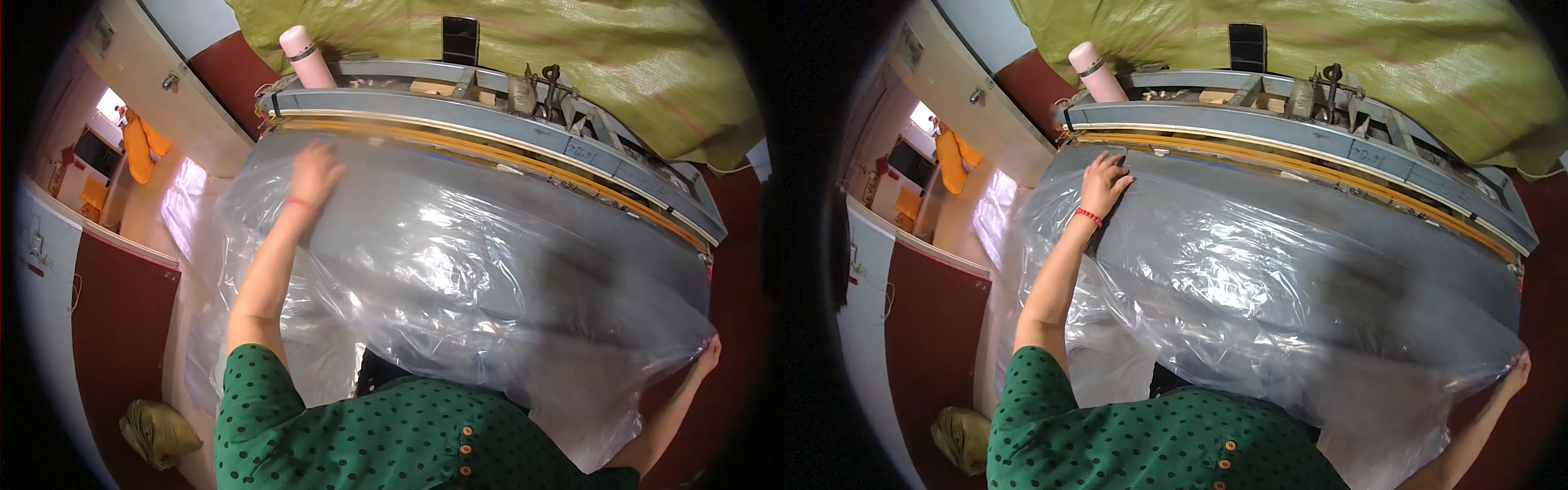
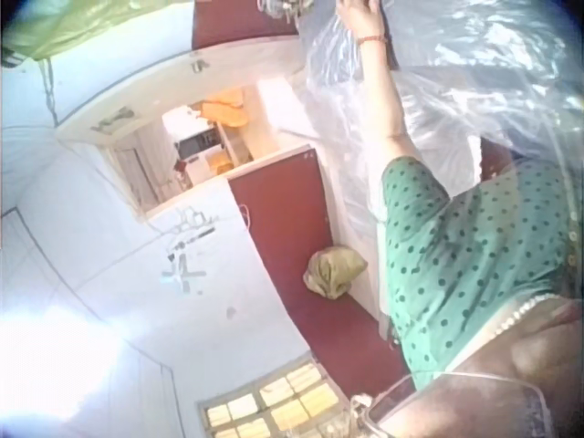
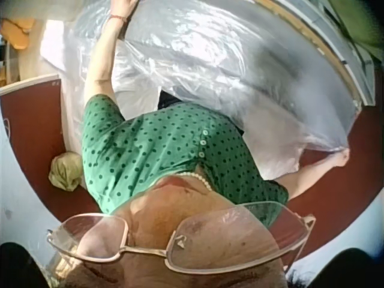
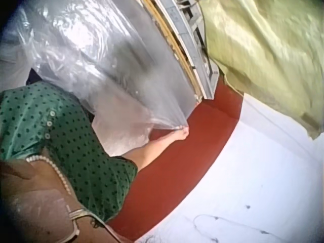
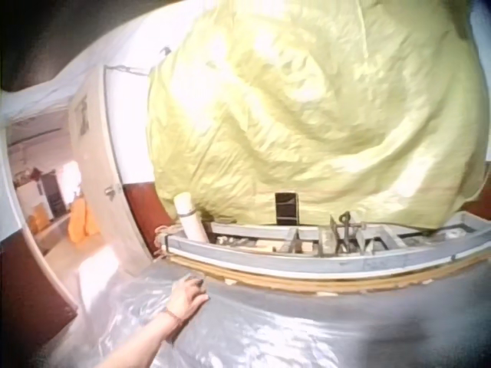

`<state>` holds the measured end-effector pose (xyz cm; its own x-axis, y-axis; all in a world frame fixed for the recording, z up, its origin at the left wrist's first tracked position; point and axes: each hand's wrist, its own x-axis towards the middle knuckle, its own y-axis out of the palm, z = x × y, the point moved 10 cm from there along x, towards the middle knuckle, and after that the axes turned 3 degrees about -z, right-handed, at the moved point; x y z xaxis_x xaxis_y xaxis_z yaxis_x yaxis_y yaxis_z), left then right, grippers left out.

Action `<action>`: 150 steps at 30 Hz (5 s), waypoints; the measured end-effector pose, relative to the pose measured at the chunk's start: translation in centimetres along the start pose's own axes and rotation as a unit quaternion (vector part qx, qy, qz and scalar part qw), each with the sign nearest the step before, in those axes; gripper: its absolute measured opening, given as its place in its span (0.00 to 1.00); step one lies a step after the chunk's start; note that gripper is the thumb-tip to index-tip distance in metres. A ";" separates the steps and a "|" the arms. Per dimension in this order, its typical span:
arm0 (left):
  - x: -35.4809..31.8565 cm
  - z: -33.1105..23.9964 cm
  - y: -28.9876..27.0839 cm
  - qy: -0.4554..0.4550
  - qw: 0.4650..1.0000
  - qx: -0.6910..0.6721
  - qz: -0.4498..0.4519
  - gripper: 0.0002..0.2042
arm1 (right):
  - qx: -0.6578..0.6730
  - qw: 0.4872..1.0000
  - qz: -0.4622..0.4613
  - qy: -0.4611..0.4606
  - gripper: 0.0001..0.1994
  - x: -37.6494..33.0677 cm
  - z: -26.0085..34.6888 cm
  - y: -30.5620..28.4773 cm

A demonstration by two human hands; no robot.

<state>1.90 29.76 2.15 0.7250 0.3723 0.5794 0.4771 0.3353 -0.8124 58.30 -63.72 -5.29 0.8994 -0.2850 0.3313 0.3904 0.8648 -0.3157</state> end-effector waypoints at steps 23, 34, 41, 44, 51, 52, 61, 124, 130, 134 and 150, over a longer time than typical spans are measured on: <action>-0.5 18.3 8.3 -0.344 0.860 -0.317 -0.204 0.09 | -0.077 0.975 -0.093 -0.186 0.06 -3.5 12.7 19.9; 0.7 21.0 11.2 -0.357 0.797 -0.446 -0.196 0.09 | 0.075 0.995 -0.037 -0.053 0.07 -2.5 11.8 23.5; -0.4 23.0 12.5 -0.456 0.725 -0.478 -0.195 0.10 | 0.137 0.990 -0.027 0.035 0.06 -3.1 13.2 21.9; -2.7 25.5 7.9 -0.440 0.813 -0.260 -0.279 0.17 | 0.139 0.989 0.001 0.043 0.09 -3.7 13.2 24.1; 0.4 16.5 6.2 -0.233 0.955 -0.181 -0.005 0.14 | 0.015 0.990 0.139 -0.033 0.17 -6.3 18.5 22.4; 1.3 14.4 5.2 -0.220 0.959 -0.178 -0.010 0.14 | -0.097 0.981 0.103 -0.135 0.13 -4.2 17.8 19.5; 2.4 -6.5 -4.2 -0.108 0.865 -0.487 0.055 0.08 | -0.394 0.866 -0.240 -0.191 0.20 -3.2 16.5 0.5; 4.1 -55.8 1.0 0.136 0.638 -0.627 0.425 0.09 | -0.454 0.888 -0.076 0.016 0.12 -4.9 9.9 7.5; 2.0 -70.1 -2.6 0.296 0.807 -0.442 0.257 0.12 | -0.452 0.888 -0.088 0.023 0.11 -5.1 10.0 7.2; -0.5 -68.2 0.7 -0.122 0.395 -0.738 0.533 0.09 | -0.464 0.882 -0.085 -0.001 0.11 -4.8 9.7 7.5; -1.6 4.3 -13.2 -0.275 0.849 -0.283 0.350 0.07 | -0.467 0.884 -0.012 0.000 0.14 -4.6 8.7 8.8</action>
<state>-7.67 28.48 12.24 0.6617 0.7093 -0.2429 0.2993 -0.5469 -0.7819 55.88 -51.21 -1.84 0.8888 -0.2979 0.3482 0.4015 0.1402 -0.9051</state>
